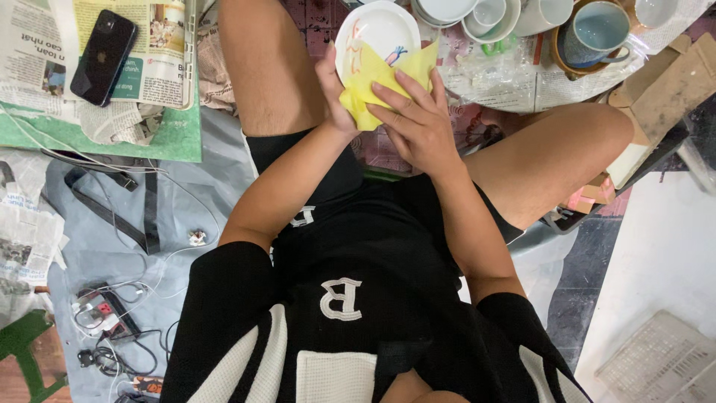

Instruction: The person wipes multiple small ceramic dishes and cups with a yellow cloth. They pick up each item, wipe it on both sides, and place it back on the table.

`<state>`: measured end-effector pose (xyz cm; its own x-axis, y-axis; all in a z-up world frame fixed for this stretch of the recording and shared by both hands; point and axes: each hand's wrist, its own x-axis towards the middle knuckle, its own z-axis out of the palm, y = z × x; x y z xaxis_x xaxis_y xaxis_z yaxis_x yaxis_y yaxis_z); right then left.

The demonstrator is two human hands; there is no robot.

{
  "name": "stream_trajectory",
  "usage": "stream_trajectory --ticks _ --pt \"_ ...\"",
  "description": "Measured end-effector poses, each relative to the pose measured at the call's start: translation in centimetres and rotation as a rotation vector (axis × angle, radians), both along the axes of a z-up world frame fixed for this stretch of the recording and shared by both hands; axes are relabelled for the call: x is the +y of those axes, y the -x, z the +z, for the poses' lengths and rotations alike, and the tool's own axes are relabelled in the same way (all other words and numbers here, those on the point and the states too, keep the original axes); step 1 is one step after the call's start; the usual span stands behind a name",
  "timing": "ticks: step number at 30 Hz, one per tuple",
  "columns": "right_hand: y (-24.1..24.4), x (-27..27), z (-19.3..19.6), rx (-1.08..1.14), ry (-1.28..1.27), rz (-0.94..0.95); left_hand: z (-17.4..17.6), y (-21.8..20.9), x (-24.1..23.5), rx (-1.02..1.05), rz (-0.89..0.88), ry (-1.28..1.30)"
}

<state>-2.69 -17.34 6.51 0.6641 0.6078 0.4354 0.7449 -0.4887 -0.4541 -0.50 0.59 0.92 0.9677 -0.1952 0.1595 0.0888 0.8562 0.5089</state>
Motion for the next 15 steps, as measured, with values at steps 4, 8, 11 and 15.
stream_trajectory --ticks 4,8,11,15 --pt "-0.1 -0.5 -0.2 -0.006 -0.002 -0.019 0.7 -0.2 -0.1 0.106 -0.093 0.176" --pt "-0.7 -1.0 -1.2 -0.055 -0.02 -0.086 1.7 -0.6 -0.1 -0.017 -0.036 0.15" --pt "-0.9 -1.9 -1.3 -0.013 -0.092 -0.116 2.2 -0.5 0.1 -0.051 -0.019 0.028" --pt "-0.9 -2.3 -2.1 0.084 -0.273 -0.16 0.9 -0.9 0.0 0.085 0.067 0.038"
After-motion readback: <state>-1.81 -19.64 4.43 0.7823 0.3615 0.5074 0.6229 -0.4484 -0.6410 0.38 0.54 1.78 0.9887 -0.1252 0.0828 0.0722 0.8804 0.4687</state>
